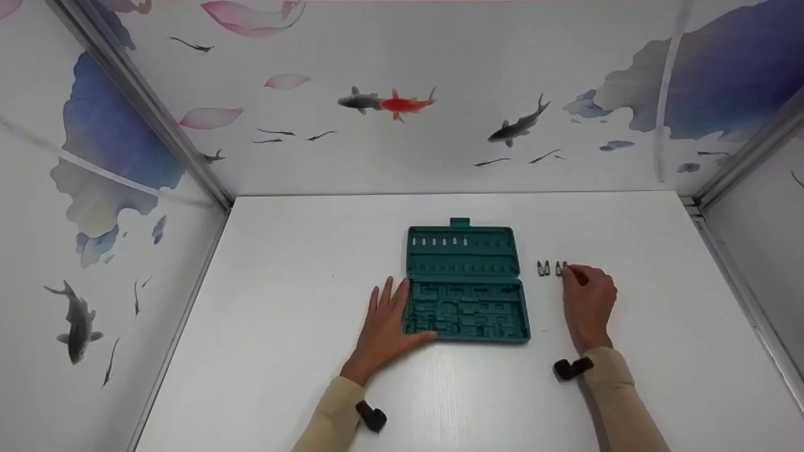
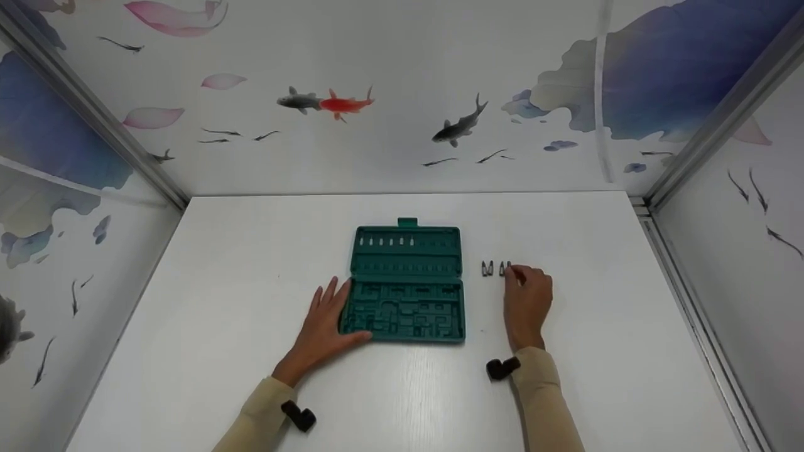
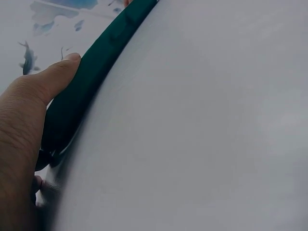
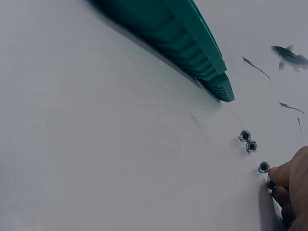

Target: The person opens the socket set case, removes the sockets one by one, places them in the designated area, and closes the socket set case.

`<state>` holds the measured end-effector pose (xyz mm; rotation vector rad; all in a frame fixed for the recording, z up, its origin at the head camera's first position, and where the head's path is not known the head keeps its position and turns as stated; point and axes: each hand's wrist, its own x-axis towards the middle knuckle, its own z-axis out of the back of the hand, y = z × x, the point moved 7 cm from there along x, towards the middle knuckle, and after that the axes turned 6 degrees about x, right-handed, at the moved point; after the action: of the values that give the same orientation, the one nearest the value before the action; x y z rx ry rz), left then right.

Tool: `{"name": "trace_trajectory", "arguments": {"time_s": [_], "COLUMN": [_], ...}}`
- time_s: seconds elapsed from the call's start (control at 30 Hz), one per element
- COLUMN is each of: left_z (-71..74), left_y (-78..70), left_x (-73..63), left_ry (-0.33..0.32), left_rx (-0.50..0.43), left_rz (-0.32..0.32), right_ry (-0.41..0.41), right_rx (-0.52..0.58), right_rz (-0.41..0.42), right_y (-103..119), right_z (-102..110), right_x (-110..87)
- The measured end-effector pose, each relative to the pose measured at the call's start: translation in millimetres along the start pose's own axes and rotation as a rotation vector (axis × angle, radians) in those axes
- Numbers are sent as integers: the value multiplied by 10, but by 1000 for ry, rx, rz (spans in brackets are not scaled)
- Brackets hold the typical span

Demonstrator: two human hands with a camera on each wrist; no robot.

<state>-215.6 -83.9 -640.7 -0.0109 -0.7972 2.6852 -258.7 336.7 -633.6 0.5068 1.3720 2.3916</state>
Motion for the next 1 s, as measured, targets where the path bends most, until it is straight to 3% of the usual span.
{"name": "trace_trajectory", "arguments": {"time_s": [0.5,0.77,1.0], "left_z": [18,-14,-17], "left_y": [-16,-2,-5], "left_x": [-21,-25,-13], "left_ry": [-22,-19,-21], "left_rx": [-22,-33,-23], "left_rz": [-9,12,3], "right_ry": [-30,65,234], "right_rx": [88,82,62], "right_rz": [-44,168,263], "right_y": [1,443,817], "right_z": [40,-24,-324], "right_x": [3,137,152]}}
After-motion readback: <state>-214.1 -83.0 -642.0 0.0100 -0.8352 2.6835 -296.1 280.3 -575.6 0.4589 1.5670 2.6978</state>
